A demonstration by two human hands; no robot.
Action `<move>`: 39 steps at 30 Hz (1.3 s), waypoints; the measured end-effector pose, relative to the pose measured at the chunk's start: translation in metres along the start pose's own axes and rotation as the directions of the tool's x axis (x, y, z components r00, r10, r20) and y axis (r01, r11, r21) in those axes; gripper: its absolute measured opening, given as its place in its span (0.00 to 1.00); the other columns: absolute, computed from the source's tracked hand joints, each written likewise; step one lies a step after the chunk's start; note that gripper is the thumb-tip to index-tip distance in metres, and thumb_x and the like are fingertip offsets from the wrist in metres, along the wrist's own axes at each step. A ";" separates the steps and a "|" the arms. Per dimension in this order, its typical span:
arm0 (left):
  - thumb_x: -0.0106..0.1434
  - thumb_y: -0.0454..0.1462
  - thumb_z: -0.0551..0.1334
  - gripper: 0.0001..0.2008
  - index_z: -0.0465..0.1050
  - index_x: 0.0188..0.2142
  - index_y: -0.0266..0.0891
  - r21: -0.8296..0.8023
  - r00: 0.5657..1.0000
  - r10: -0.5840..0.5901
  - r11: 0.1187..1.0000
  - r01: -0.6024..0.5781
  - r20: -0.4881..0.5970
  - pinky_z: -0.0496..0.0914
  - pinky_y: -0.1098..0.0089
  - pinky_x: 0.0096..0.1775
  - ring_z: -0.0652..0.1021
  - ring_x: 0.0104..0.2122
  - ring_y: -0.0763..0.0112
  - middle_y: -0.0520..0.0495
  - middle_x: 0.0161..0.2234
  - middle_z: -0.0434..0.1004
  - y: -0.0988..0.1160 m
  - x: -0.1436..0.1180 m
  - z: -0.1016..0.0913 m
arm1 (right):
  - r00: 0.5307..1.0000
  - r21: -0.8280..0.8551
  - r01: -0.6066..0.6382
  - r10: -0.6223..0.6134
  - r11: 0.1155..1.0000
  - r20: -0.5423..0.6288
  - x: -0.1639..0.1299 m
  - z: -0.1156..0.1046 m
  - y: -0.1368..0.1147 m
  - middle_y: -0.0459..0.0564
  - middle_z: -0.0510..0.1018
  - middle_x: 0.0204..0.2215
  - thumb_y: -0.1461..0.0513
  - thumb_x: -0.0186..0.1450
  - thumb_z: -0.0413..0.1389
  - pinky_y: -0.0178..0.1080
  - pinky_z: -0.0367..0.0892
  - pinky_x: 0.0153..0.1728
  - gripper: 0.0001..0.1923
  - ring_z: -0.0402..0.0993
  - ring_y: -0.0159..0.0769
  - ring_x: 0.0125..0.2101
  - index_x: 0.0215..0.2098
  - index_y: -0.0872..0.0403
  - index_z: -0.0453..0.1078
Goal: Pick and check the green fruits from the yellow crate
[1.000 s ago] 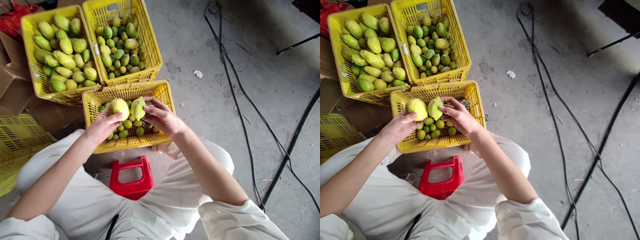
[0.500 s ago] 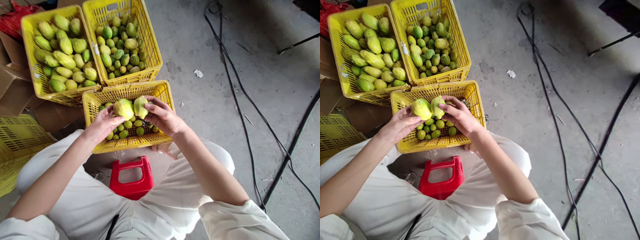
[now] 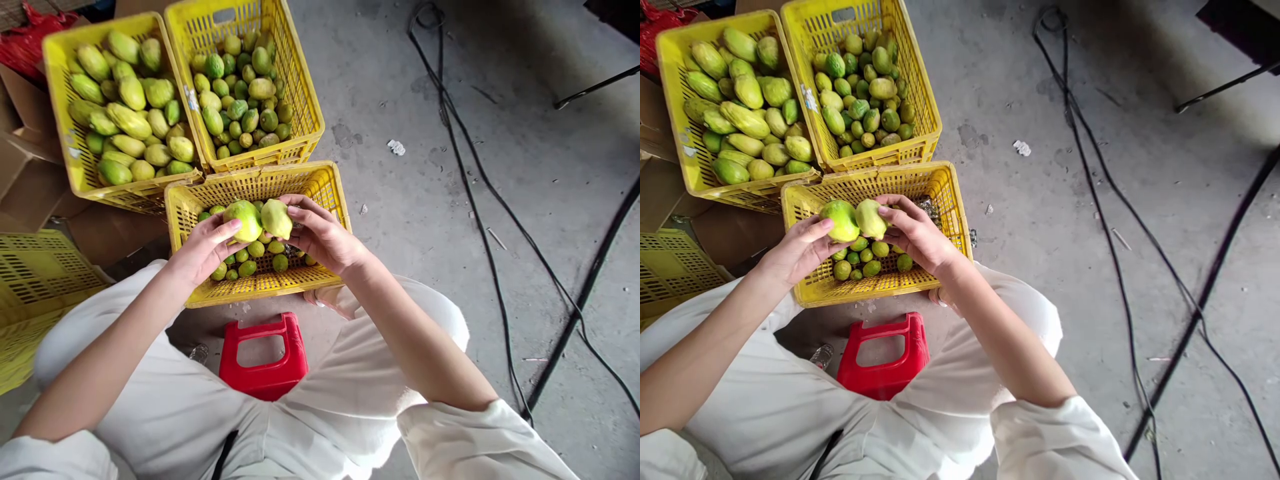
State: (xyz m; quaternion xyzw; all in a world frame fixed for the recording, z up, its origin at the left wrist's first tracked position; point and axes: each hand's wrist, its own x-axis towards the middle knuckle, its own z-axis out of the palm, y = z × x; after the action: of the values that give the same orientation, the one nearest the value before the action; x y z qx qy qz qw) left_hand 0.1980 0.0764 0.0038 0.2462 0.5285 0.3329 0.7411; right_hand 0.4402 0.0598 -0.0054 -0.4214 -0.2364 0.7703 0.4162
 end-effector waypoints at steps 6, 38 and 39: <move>0.60 0.41 0.83 0.16 0.84 0.43 0.40 0.014 0.999 -0.038 0.999 0.038 -0.013 0.87 0.50 0.59 0.91 0.54 0.51 0.43 0.45 0.93 -0.002 0.003 -0.004 | 1.000 -0.021 0.018 -0.018 1.000 0.013 -0.001 0.001 -0.002 0.46 0.88 0.44 0.43 0.52 0.87 0.47 0.85 0.57 0.35 0.89 0.45 0.51 0.47 0.45 0.78; 0.62 0.36 0.74 0.13 0.81 0.46 0.43 -0.084 0.997 -0.037 0.996 0.032 -0.065 0.86 0.46 0.64 0.87 0.65 0.44 0.41 0.52 0.92 -0.002 0.008 0.002 | 0.998 -0.083 -0.005 0.000 0.997 -0.063 0.002 0.000 0.003 0.45 0.86 0.45 0.46 0.56 0.85 0.43 0.84 0.53 0.30 0.84 0.42 0.51 0.45 0.46 0.78; 0.62 0.36 0.73 0.13 0.81 0.47 0.43 -0.090 0.996 -0.046 0.995 0.039 -0.075 0.86 0.46 0.64 0.86 0.65 0.43 0.41 0.53 0.92 -0.001 0.008 0.003 | 0.998 -0.072 -0.006 0.002 0.997 -0.058 0.003 -0.001 0.003 0.46 0.87 0.46 0.47 0.57 0.84 0.43 0.84 0.54 0.29 0.84 0.42 0.52 0.46 0.47 0.78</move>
State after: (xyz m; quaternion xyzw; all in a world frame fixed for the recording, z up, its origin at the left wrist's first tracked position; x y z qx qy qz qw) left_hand 0.2025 0.0816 -0.0012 0.1890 0.5465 0.3492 0.7373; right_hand 0.4385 0.0602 -0.0092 -0.4589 -0.2512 0.7494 0.4060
